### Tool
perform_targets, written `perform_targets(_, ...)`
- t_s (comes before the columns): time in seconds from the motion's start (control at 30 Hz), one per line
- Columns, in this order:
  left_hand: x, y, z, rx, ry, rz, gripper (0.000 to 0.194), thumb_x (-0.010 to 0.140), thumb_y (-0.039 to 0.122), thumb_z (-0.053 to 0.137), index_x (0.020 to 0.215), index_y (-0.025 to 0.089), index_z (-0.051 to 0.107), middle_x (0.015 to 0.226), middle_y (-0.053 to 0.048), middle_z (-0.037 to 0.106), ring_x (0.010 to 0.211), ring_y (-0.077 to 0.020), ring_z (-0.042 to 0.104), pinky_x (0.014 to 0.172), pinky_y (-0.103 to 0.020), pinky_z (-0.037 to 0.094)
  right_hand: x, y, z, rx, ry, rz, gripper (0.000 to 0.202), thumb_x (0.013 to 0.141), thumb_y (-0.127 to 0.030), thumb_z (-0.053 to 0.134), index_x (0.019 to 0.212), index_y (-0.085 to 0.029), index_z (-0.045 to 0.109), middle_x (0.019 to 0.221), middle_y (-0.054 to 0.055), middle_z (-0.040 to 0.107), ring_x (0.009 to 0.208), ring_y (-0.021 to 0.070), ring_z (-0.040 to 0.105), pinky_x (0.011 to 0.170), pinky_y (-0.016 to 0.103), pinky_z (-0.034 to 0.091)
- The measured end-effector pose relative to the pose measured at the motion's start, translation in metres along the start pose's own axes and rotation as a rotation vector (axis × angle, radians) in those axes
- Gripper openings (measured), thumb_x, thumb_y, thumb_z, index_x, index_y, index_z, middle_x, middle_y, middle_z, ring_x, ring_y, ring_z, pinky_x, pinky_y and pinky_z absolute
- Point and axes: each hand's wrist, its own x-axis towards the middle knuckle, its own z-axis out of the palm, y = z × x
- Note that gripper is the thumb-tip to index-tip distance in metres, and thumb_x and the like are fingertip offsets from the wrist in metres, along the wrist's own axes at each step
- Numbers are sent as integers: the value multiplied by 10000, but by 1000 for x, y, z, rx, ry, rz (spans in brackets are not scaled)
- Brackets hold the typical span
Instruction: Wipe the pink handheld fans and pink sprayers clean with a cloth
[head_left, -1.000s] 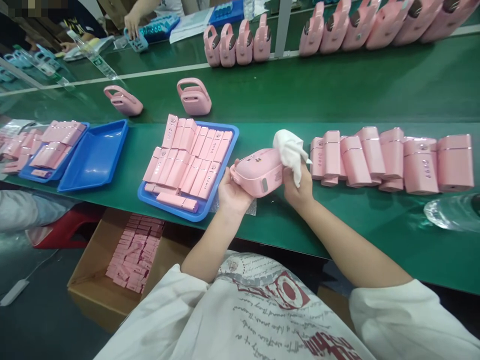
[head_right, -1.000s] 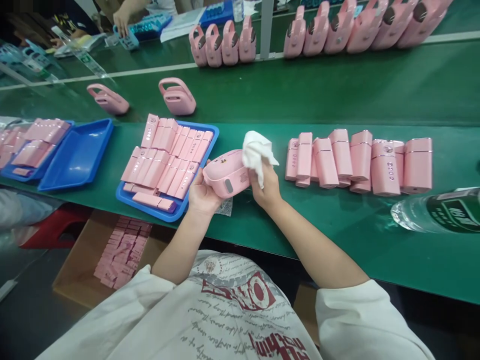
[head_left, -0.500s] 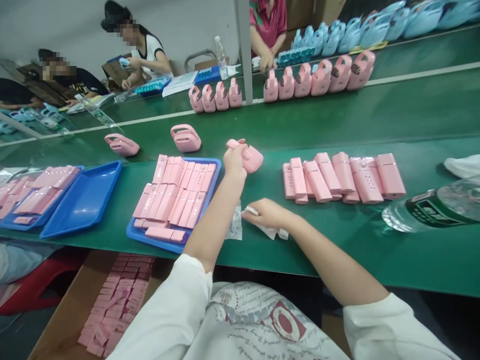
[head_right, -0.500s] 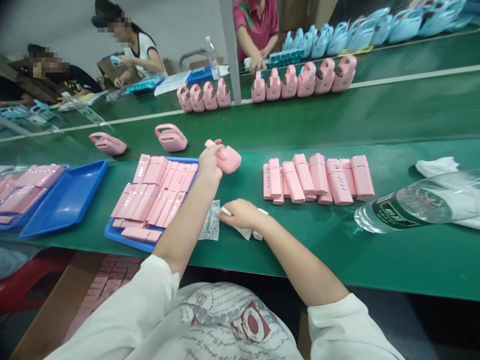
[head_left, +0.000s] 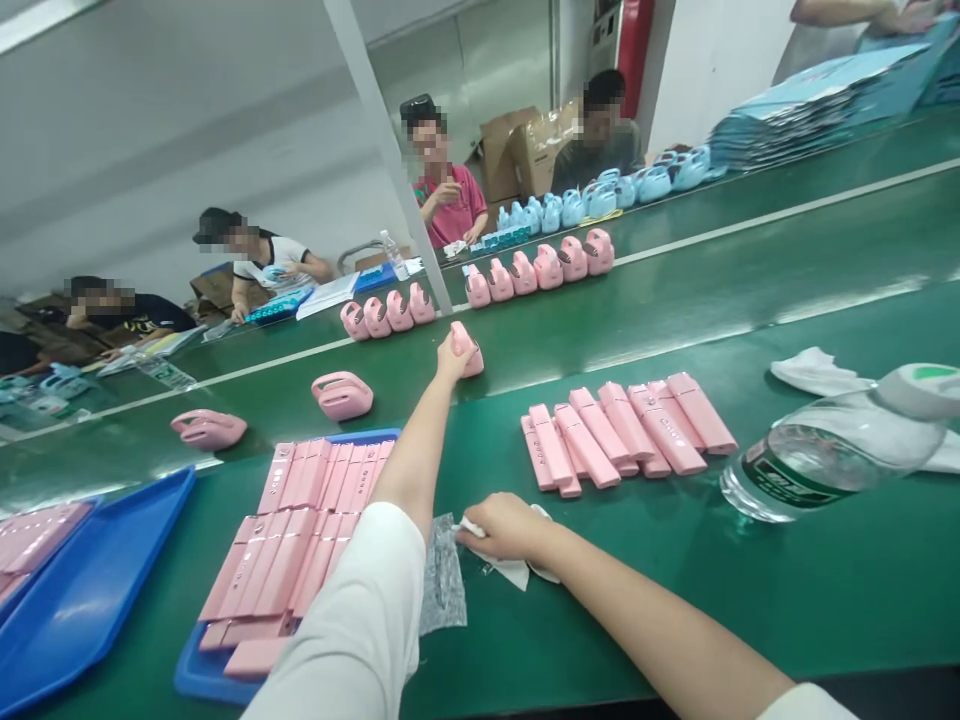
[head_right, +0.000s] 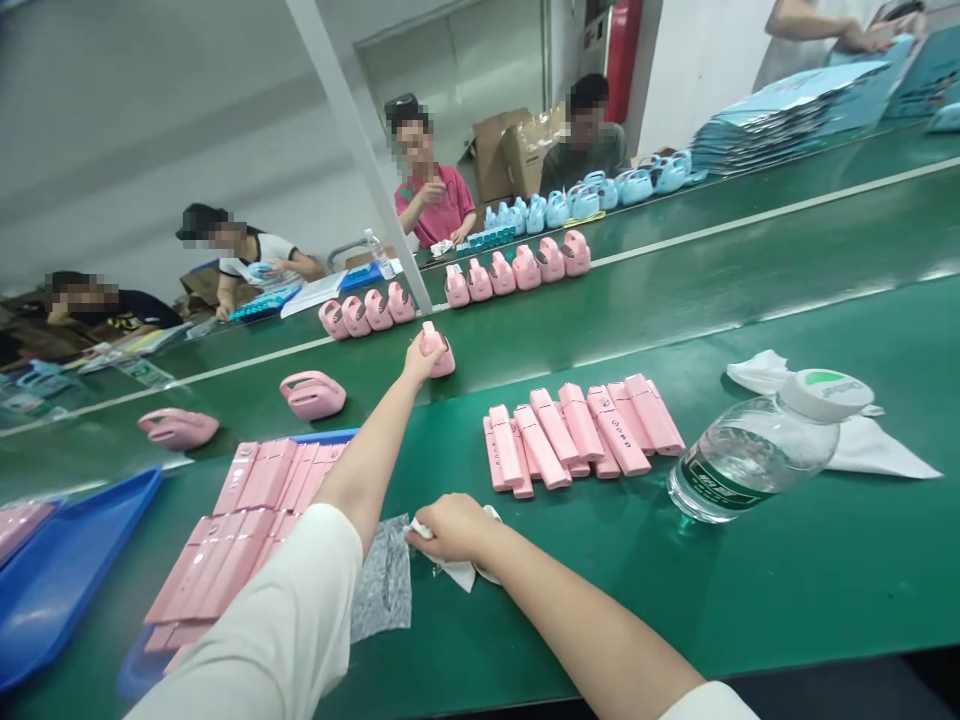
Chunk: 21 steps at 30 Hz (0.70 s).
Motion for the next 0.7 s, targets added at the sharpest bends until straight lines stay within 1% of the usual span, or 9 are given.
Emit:
perform_targets(0.13,-17,19,-10,258,-30,-83,540,869,317,619,1347,145,433,1382,-157,453,1247,-293,478,1017,-509,428,1,0,1,27,-5,13,373,945,-468,452,893,-177,679,909,77,727,806,185,647,578,281,224)
perform_targets(0.23,-54,44,-9,362,-130,-17,817,794,276,693,1457,130,239,1449,-216,375,1354,-342,365,1084,-462,343,0,0,0,46,-11,37,382,943,-471,452,864,-176,682,876,74,724,769,178,635,575,279,222)
perform_targets(0.33,-106,67,0,402,-470,50,780,704,433,746,1375,245,395,1226,-107,628,1139,-322,594,956,-402,458,-1,-1,-1,58,-3,56,376,934,-473,469,842,-179,683,863,69,723,767,183,633,590,283,229)
perform_targets(0.37,-122,72,3,465,-678,74,830,709,490,715,1408,239,345,1197,-112,650,1119,-335,610,932,-409,470,-2,-1,-1,62,2,56,365,931,-469,476,847,-181,684,869,66,723,773,185,633,596,283,234)
perform_targets(0.4,-135,76,6,506,-805,89,881,708,530,689,1433,214,301,1192,-132,655,1109,-353,616,908,-416,480,-2,-2,-2,67,4,55,352,930,-462,481,856,-183,683,876,64,723,778,185,633,600,282,237)
perform_targets(0.47,-149,79,9,539,-921,81,918,729,525,638,1461,155,227,1204,-168,648,1050,-346,649,835,-388,511,-2,-2,-2,74,3,51,338,932,-445,482,866,-180,681,881,65,723,772,183,628,597,281,235)
perform_targets(0.53,-146,76,12,510,-914,42,850,753,464,613,1447,133,250,1183,-160,661,893,-276,702,718,-317,534,-2,-2,-1,79,-1,47,341,936,-435,474,859,-173,678,870,71,720,751,177,618,588,282,222)
perform_targets(0.6,-127,72,16,491,-868,3,723,793,402,578,1406,123,315,1145,-145,678,762,-216,709,629,-273,528,-1,-1,1,82,-3,45,347,937,-434,471,840,-168,672,854,75,714,738,172,605,584,283,206)
perform_targets(0.7,-84,65,28,527,-694,-27,568,845,329,551,1330,77,393,1151,-185,655,878,-240,697,712,-307,538,0,0,4,95,-7,51,341,936,-428,470,816,-168,655,835,73,702,724,161,582,576,277,190)
